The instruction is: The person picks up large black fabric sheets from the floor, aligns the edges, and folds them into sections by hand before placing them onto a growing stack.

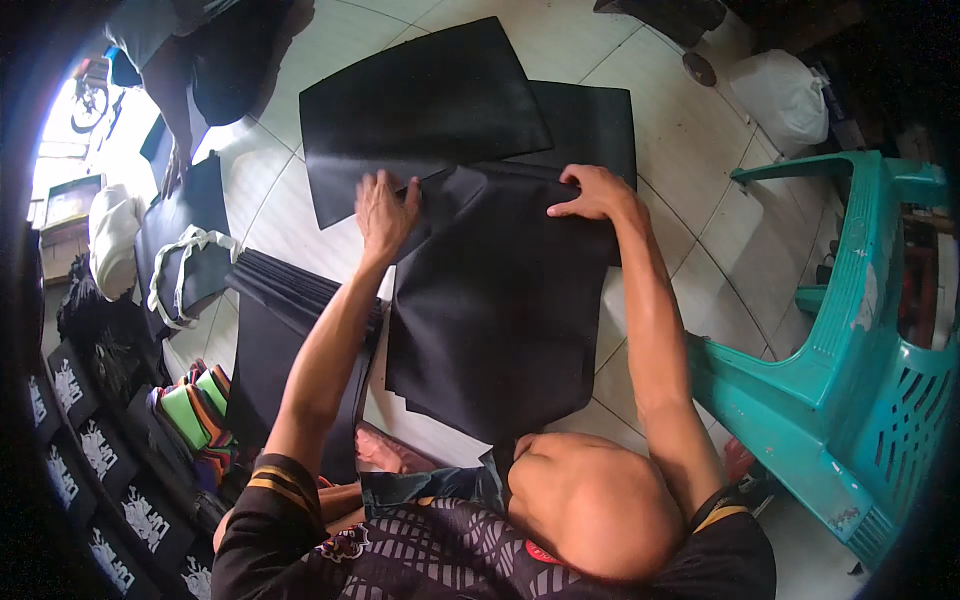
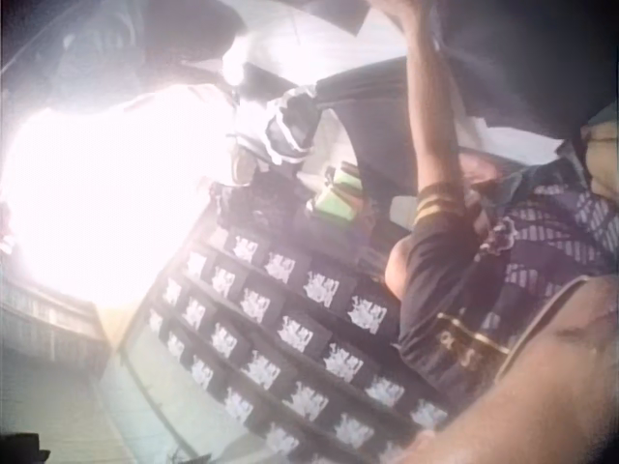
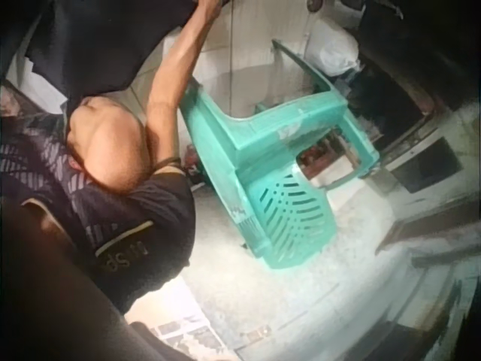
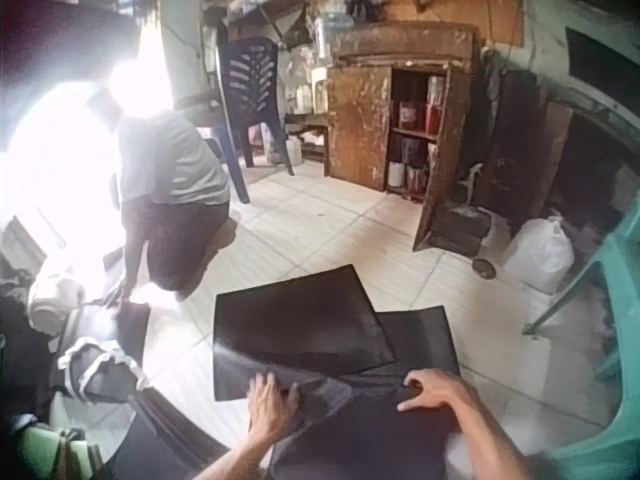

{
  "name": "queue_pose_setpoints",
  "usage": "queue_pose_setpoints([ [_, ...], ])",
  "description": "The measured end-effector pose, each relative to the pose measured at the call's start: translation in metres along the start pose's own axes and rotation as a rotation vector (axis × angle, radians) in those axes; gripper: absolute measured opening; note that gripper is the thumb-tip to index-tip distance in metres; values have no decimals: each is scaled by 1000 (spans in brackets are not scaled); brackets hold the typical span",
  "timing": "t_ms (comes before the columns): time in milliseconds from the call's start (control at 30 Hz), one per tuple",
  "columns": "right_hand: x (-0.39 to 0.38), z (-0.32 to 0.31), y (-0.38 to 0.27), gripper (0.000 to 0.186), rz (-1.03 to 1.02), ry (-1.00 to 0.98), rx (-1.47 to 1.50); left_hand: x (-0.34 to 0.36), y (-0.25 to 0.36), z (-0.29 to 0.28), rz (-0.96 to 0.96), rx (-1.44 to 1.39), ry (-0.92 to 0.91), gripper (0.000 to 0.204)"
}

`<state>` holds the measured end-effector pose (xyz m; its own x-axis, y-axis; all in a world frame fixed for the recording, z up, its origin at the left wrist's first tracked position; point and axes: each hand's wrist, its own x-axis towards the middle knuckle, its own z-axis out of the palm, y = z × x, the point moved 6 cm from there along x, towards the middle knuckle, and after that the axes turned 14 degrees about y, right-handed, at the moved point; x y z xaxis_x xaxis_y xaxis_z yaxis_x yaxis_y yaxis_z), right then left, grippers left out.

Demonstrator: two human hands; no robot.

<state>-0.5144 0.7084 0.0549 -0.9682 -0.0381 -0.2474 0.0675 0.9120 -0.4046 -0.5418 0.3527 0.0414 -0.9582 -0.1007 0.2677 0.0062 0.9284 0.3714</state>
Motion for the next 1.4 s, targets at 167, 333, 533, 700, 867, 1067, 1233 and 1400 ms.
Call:
queue_pose_setpoints([
  [167, -45, -11, 6, 73, 316, 568, -113, -28, -11, 20, -202, -176, 102, 50],
  [333, -94, 41, 45, 75, 769, 477, 100, -13, -5, 36, -409, -507, -65, 38],
  [533, -109, 73, 66, 64, 865, 711, 301, -13, 4, 44, -329, -205, -80, 37],
  [700, -109, 73, 72, 59, 933, 816, 299, -5, -7, 74, -430, -548, -263, 33],
  [867, -94, 64, 93, 51, 781, 745, 530, -1, -11, 88, -585, -998, -337, 26],
  [1067, -60, 56, 124, 43, 693, 831, 762, 26, -9, 61, -420, -658, -223, 50],
  [1233, -67, -12, 35, 52, 489, 1040, -211, -21, 34, -27, 132, -307, -50, 71],
  [1400, -40, -40, -128, 33, -123, 850, 260, -78, -60, -153, 696, -123, -295, 34],
])
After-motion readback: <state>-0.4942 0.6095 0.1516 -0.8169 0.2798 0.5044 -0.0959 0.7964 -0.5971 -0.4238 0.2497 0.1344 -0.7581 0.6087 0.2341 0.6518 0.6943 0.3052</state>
